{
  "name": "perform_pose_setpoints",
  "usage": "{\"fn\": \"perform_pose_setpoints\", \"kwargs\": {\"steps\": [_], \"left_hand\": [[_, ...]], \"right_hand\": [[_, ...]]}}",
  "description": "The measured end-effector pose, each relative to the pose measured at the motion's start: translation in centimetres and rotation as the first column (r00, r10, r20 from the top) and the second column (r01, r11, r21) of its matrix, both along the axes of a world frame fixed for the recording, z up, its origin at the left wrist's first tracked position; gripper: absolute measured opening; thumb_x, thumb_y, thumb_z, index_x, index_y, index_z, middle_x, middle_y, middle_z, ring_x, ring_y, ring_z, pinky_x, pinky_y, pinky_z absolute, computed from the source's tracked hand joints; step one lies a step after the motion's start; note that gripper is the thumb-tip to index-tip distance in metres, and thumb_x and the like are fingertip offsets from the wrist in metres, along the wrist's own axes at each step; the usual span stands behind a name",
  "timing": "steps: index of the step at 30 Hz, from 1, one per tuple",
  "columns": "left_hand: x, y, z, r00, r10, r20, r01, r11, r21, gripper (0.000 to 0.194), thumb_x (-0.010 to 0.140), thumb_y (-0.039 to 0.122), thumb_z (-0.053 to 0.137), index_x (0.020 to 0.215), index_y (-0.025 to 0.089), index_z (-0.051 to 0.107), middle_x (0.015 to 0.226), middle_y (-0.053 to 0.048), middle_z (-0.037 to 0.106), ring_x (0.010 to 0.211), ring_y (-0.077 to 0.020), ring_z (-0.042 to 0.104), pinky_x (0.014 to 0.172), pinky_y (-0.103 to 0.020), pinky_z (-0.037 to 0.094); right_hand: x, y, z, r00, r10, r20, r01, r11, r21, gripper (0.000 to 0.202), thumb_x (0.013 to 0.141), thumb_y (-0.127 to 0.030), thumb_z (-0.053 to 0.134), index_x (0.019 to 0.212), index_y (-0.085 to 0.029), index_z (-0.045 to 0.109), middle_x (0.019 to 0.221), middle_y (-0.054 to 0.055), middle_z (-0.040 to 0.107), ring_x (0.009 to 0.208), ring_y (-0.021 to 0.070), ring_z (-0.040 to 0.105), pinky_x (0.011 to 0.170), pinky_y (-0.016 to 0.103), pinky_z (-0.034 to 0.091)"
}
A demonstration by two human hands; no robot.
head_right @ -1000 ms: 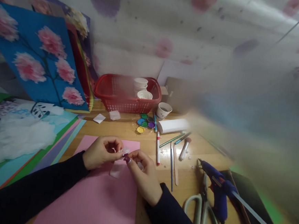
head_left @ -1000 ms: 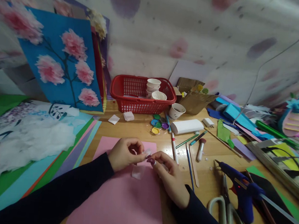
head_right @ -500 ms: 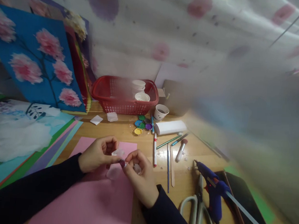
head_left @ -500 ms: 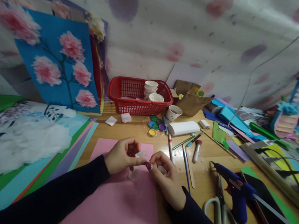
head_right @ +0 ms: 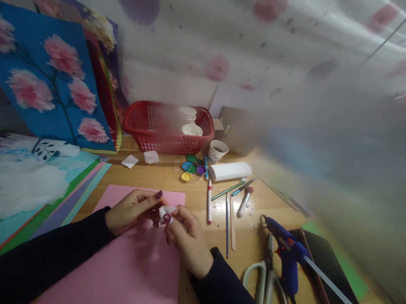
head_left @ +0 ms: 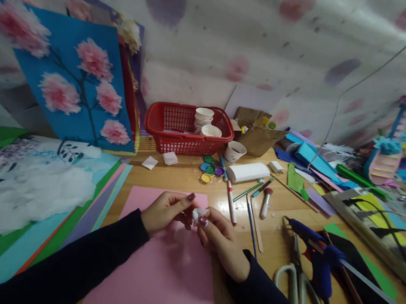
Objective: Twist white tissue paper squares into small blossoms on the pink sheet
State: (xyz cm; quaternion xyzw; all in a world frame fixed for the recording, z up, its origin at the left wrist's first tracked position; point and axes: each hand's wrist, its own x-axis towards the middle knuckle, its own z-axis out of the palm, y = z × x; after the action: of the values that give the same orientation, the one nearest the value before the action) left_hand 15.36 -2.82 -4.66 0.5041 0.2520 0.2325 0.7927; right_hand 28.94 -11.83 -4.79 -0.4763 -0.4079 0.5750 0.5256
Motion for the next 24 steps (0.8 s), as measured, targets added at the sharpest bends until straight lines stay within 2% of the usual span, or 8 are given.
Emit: {"fn": "perform_pose_setpoints", "kwargs": {"steps": [3,7,12,19,24], "left_hand": [[-0.19,0.09,0.06,1.000,-0.001,0.026,0.002,1.000,-0.017,0.044,0.073,0.053,0.063,0.071,0.010,0.070,0.065,-0.006,0.062,0.058,-0.0119,0.056,0.055,-0.024,0.047],[-0.39,0.08,0.40,1.000,0.012,0.009,-0.013,0.996,0.093,0.024,0.066,0.035,0.071,0.076,0.013,0.074,0.075,-0.005,0.060,0.061,-0.0128,0.056,0.061,-0.028,0.051],[-0.29,-0.07,0.64,1.000,-0.024,-0.004,0.024,0.982,0.185,0.021,0.069,0.024,0.065,0.085,0.016,0.075,0.085,-0.006,0.059,0.071,-0.0143,0.057,0.069,-0.030,0.051],[-0.19,0.17,0.47,0.995,0.051,-0.088,-0.015,0.929,0.370,0.018,0.075,0.026,0.060,0.073,0.014,0.073,0.078,-0.005,0.061,0.069,-0.0137,0.058,0.070,-0.030,0.050],[-0.23,0.14,0.47,0.987,0.108,-0.118,-0.036,0.871,0.490,0.019,0.077,0.025,0.057,0.071,0.014,0.072,0.075,-0.005,0.062,0.071,-0.0146,0.059,0.068,-0.028,0.050]], "right_hand": [[0.02,0.12,-0.09,0.999,-0.046,-0.002,0.046,0.999,0.006,0.030,0.082,-0.045,0.057,0.072,-0.018,0.049,0.047,-0.009,0.038,0.042,0.0061,0.028,0.042,0.021,0.019],[0.09,0.28,0.03,0.997,-0.077,0.022,0.077,0.997,-0.003,0.031,0.083,-0.046,0.053,0.072,-0.018,0.049,0.045,-0.009,0.036,0.041,0.0067,0.028,0.042,0.022,0.019],[0.14,0.45,0.27,0.992,-0.114,0.044,0.115,0.993,-0.018,0.029,0.083,-0.044,0.052,0.072,-0.018,0.049,0.045,-0.009,0.037,0.040,0.0067,0.027,0.041,0.021,0.018],[0.27,0.25,-0.24,0.987,-0.144,0.068,0.141,0.989,0.045,0.028,0.081,-0.045,0.058,0.077,-0.018,0.053,0.049,-0.007,0.041,0.043,0.0073,0.031,0.042,0.022,0.021],[0.32,0.04,-0.23,0.932,-0.204,0.300,0.186,0.979,0.087,0.026,0.080,-0.043,0.062,0.082,-0.017,0.058,0.053,-0.004,0.051,0.047,0.0097,0.043,0.047,0.023,0.030]]}}
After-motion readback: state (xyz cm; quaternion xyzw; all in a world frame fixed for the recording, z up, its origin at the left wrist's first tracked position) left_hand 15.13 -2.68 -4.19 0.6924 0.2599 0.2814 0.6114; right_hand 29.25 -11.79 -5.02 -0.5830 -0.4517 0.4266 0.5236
